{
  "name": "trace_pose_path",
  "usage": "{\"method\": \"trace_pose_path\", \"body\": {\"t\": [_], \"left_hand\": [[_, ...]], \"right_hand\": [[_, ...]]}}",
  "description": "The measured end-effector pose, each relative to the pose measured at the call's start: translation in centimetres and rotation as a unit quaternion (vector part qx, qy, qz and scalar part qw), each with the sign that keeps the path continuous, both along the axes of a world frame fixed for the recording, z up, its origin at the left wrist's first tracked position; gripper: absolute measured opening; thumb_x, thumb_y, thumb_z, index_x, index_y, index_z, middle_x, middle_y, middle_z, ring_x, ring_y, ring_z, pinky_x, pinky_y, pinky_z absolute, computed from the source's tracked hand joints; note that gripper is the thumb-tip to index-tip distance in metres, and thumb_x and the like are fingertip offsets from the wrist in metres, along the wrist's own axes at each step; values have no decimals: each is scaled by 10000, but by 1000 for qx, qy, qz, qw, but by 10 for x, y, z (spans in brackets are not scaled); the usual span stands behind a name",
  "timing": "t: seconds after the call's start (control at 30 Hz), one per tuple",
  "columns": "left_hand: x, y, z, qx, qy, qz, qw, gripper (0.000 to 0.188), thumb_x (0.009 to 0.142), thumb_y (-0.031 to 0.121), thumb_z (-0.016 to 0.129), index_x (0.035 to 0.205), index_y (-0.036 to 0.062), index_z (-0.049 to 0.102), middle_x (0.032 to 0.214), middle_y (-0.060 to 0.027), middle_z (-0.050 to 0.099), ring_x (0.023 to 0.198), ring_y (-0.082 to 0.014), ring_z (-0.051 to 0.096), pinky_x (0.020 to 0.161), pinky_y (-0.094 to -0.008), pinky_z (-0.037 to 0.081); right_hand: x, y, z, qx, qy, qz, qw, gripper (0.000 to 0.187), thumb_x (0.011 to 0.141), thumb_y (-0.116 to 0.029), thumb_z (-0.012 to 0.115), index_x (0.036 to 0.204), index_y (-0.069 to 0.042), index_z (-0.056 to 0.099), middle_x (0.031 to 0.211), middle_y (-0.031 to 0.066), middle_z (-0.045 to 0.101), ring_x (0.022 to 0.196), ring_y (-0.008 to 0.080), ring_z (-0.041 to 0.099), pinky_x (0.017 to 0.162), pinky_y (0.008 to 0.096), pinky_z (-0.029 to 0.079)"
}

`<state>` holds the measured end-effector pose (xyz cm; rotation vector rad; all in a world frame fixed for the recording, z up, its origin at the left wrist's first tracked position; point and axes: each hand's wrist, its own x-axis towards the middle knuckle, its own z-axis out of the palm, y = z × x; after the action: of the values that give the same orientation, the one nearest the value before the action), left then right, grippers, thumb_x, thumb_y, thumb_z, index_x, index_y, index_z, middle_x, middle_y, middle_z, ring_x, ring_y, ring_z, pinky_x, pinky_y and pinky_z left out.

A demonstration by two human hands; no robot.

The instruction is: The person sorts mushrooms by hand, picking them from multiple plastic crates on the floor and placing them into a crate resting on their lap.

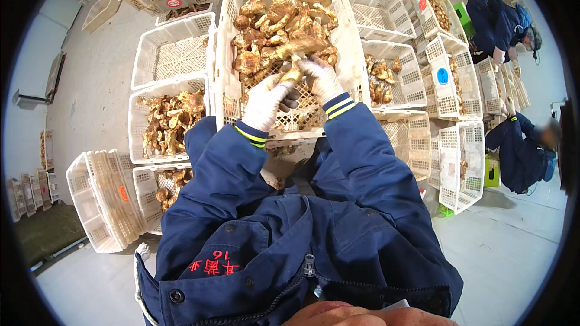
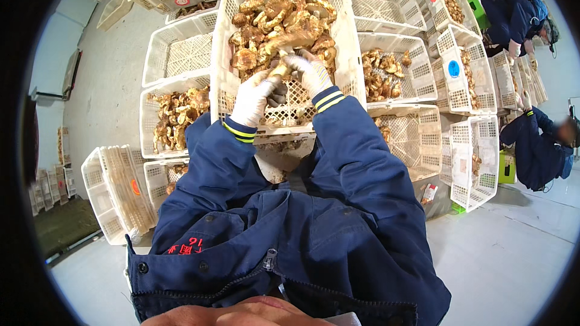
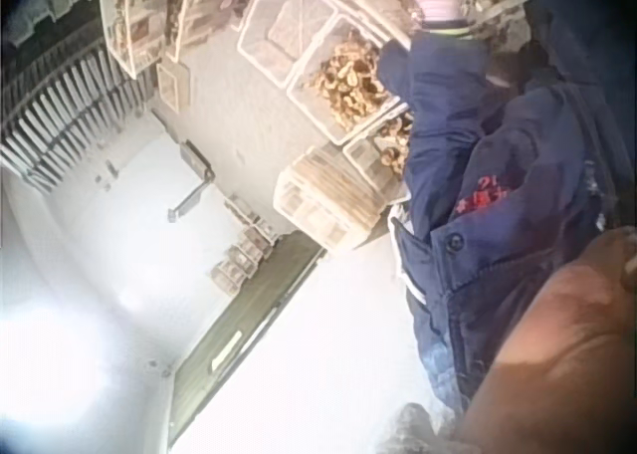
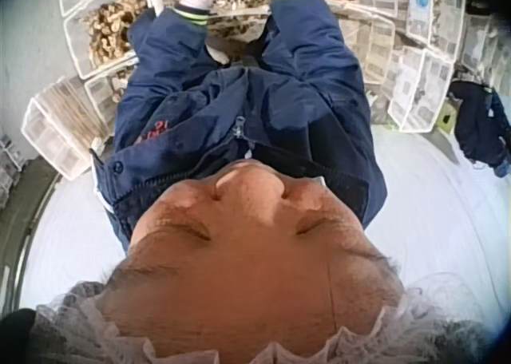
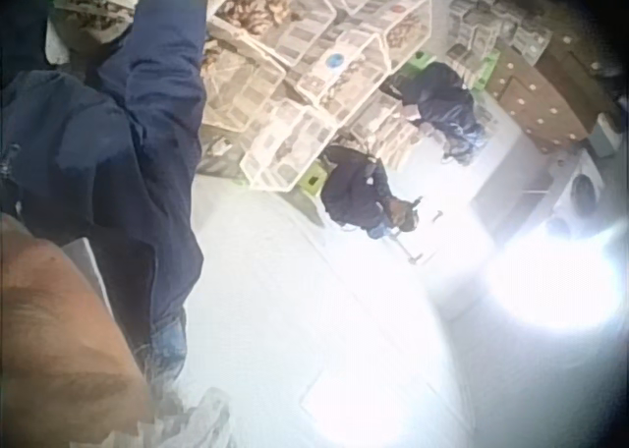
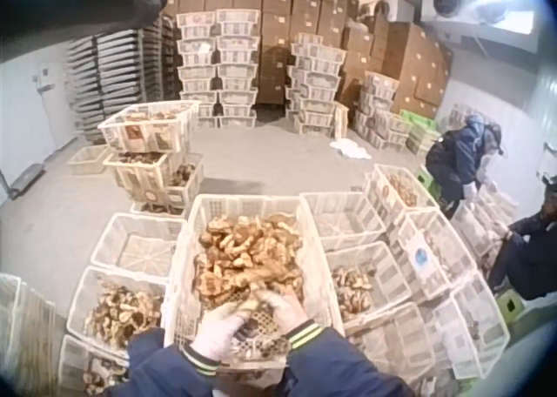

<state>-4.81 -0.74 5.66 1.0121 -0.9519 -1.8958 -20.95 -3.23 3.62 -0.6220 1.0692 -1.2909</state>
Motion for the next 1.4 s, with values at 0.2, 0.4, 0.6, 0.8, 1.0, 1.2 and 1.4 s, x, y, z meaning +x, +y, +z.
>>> {"method": "trace_pose_path", "body": {"t": [0.2,0.4,0.6,0.8,1.0,1.2,1.4], "left_hand": [[6,-7,-3,93,262,32,960,593,862,452,558,1163,-55,496,562,4,473,398,-67,329,397,-199,268],[16,-7,5,84,322,-1,943,613,864,436,562,1178,-82,473,549,17,450,403,-65,325,397,-204,258],[150,16,10,-123,11,131,984,280,885,196,552,1073,-11,553,767,-125,620,573,-162,585,481,-243,443],[368,163,-22,-50,-268,443,854,350,851,77,586,1187,-14,548,903,-73,629,717,-134,613,615,-227,495],[382,267,-74,244,-339,568,709,243,781,120,679,971,-21,626,718,-90,616,506,-169,554,455,-279,453],[374,257,-134,284,-590,335,677,276,779,225,667,950,15,611,815,-154,625,683,-242,589,604,-336,448],[470,315,-298,292,-473,462,691,378,829,200,581,1150,6,537,958,-218,639,894,-354,608,762,-356,476]], "right_hand": [[-16,-8,-7,-1,-139,97,985,388,880,-334,512,1008,23,595,946,166,646,848,285,636,789,408,498],[-12,-14,-1,10,-91,98,991,408,885,-346,498,1062,13,578,958,169,649,872,269,637,764,369,498],[-18,-18,-19,20,83,106,991,404,884,-389,480,1036,-44,626,993,99,660,892,190,621,790,327,446],[-22,-20,-31,39,77,110,990,495,884,-401,510,1105,40,546,1049,168,614,940,260,609,794,343,465],[-45,-25,-47,59,109,90,988,511,880,-422,523,1137,20,518,1077,178,599,962,287,599,845,372,473],[-73,-27,-58,95,187,96,973,526,875,-420,517,1124,42,546,1061,151,620,955,245,611,846,350,461],[-38,-29,-54,92,206,142,964,531,877,-425,509,1132,41,530,1069,171,610,969,260,603,860,354,444]]}}
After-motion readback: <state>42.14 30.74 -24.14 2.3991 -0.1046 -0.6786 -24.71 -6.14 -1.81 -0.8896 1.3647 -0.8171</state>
